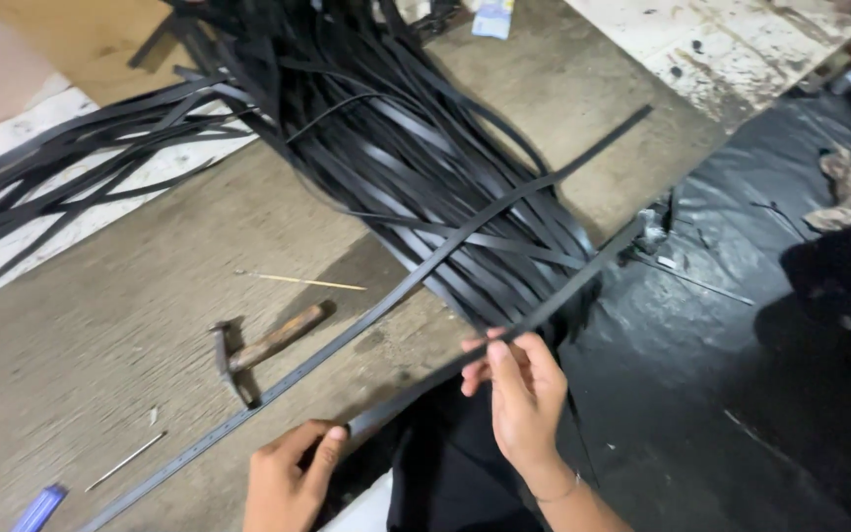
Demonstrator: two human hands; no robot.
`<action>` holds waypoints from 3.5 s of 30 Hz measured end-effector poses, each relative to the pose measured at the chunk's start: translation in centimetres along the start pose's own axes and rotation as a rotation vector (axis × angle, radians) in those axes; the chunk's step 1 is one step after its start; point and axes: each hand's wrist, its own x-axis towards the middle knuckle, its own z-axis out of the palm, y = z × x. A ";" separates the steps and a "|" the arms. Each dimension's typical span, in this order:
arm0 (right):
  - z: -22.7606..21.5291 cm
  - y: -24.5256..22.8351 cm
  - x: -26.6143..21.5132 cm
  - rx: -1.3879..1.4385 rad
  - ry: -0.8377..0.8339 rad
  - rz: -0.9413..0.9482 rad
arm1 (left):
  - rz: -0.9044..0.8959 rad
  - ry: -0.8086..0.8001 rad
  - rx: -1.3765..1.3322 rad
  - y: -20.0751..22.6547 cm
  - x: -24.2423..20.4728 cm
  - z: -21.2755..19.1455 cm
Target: The person marks a black leather strap with a pointed tool, then uses a hammer to drive metal rivets into the strap to secure it. The person handles the strap and tools repeatedly to complete the riveting process.
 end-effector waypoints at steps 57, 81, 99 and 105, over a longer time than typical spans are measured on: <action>2.7 10.8 0.5 -1.299 -0.819 -0.904 | 0.236 0.734 0.496 -14.9 -8.2 -2.8; 11.7 11.8 -1.2 -0.965 -0.824 -0.946 | 0.264 0.757 0.498 -15.4 -8.4 -3.6; 12.4 14.4 2.0 -0.891 -1.170 -1.043 | 0.234 0.724 0.504 -15.2 -8.7 -3.7; 12.4 13.7 1.7 -0.897 -1.217 -0.978 | 0.247 0.741 0.510 -15.2 -8.6 -3.6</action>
